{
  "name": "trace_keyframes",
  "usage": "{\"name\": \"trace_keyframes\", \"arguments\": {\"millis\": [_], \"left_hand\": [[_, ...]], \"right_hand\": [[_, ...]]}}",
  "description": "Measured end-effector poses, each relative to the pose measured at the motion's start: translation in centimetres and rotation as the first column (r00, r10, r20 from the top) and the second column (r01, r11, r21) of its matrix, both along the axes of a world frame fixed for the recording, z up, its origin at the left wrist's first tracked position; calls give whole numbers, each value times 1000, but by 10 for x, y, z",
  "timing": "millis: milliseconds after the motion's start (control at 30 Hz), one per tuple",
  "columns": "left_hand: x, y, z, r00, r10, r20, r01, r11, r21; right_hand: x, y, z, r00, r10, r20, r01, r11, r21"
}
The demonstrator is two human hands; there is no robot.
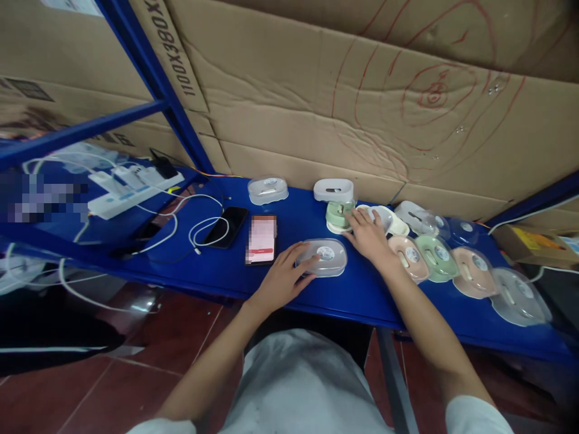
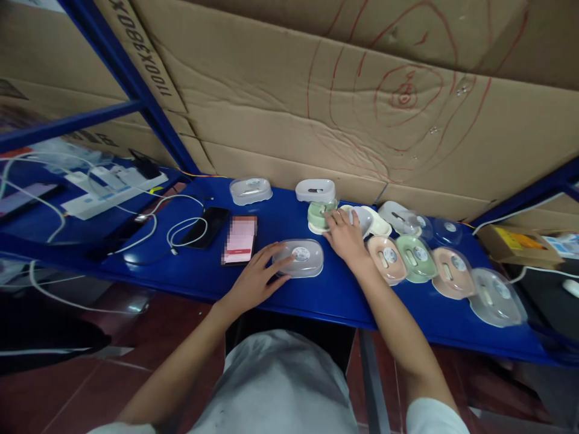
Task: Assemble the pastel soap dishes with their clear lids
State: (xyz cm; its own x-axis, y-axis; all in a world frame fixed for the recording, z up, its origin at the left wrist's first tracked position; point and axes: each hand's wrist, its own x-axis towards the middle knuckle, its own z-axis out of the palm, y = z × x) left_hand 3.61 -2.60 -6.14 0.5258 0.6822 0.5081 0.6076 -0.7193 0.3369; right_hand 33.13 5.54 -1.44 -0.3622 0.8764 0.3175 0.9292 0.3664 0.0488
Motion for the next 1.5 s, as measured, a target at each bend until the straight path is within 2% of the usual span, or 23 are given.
{"name": "trace_keyframes", "arguments": {"millis": [100, 233, 433, 567, 667, 800, 867, 967, 1033, 1133, 1233, 1367, 1500], "left_hand": [[0, -1, -1, 1000, 1, -26, 0, 1000, 25], [1, -1, 0, 999, 9, -31, -8, 1000, 30], [3, -1, 1, 989, 145, 20, -145, 989, 16], [5, 8, 4, 980, 201, -8, -201, 979, 38], [5, 33, 14, 954, 282, -102, -276, 959, 65], [6, 87, 34, 885, 396, -245, -393, 917, 60], [8, 111, 41, 861, 435, -263, -437, 898, 54], [15, 124, 46, 860, 447, -246, -448, 892, 55], [19, 116, 46, 908, 369, -200, -366, 929, 51], [22, 86, 44, 985, 109, -130, -105, 994, 36], [18, 53, 41, 992, -68, -109, 68, 998, 0], [8, 26, 33, 984, -149, -100, 141, 987, -82], [10, 9, 25, 985, -161, -56, 152, 978, -145]], "right_hand": [[-12, 4, -4, 999, 40, 16, -40, 999, 9], [-9, -3, -2, 994, 92, -62, -89, 995, 52], [-10, 9, 10, 987, 41, -152, -40, 999, 10], [-15, 8, 6, 982, 88, -167, -89, 996, 0], [-13, 4, -3, 989, 74, -126, -72, 997, 17], [-8, 3, -9, 995, 31, -93, -29, 999, 24], [-6, 2, -9, 994, 34, -102, -33, 999, 6], [-4, 1, -3, 992, 50, -118, -53, 998, -30], [-4, -2, 3, 987, 83, -136, -90, 995, -45], [-8, -19, 13, 947, 191, -257, -206, 978, -35], [-11, -53, 15, 875, 293, -385, -327, 945, -25], [-6, -108, -2, 810, 309, -499, -392, 917, -69], [13, -146, -26, 773, 191, -605, -267, 963, -37]]}}
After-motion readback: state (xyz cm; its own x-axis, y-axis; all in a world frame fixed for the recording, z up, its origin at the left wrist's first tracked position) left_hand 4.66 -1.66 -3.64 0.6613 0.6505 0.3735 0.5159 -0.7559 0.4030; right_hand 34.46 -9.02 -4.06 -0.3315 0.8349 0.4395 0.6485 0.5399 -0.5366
